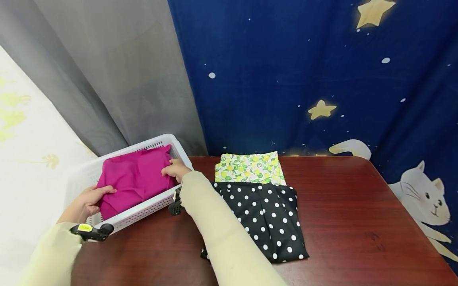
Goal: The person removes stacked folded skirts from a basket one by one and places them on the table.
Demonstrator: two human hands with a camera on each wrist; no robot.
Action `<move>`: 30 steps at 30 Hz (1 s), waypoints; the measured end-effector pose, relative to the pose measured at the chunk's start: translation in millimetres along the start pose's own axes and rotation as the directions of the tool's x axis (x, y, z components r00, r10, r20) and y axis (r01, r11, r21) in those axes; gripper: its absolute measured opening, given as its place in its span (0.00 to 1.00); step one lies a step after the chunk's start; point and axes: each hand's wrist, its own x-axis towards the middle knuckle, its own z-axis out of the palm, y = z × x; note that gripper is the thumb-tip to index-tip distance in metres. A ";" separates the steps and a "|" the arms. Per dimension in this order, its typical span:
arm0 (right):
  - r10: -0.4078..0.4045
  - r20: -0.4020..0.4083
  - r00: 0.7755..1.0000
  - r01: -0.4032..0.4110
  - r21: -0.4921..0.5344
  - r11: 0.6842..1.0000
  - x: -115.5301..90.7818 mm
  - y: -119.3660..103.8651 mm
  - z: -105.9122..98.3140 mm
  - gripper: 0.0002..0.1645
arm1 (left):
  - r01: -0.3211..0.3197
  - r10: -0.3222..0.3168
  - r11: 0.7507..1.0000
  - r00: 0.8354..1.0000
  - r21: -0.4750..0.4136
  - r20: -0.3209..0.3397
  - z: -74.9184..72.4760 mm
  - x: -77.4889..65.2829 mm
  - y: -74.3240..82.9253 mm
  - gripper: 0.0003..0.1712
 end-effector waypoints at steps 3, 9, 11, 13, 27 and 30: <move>-0.013 0.011 1.000 0.013 0.028 1.000 -0.8 -0.1 -1.3 0.34 | -0.013 0.013 1.000 1.000 -0.007 0.009 0.3 -1.2 3.6 0.13; -0.013 0.027 1.000 0.011 0.064 0.998 -1.3 -1.9 -3.2 0.33 | -0.046 0.047 0.999 0.998 -0.029 0.029 -1.2 -3.8 8.5 0.13; -0.007 0.039 0.999 0.003 0.084 0.996 -2.1 -3.6 -4.1 0.33 | -0.066 0.068 0.997 0.997 -0.045 0.038 -2.0 -5.2 10.6 0.13; -0.003 0.040 0.999 -0.001 0.100 0.995 -3.6 -5.9 -5.3 0.35 | -0.089 0.092 0.995 0.995 -0.053 0.049 -2.4 -7.2 13.4 0.12; -0.032 0.055 0.998 0.025 0.127 0.992 -15.6 -21.6 -14.1 0.34 | -0.172 0.177 0.984 0.979 -0.057 0.103 -4.2 -21.2 27.5 0.09; -0.039 0.062 0.997 0.030 0.129 0.991 -18.0 -26.0 -15.6 0.33 | -0.191 0.197 0.980 0.973 -0.062 0.119 -3.8 -23.9 30.4 0.09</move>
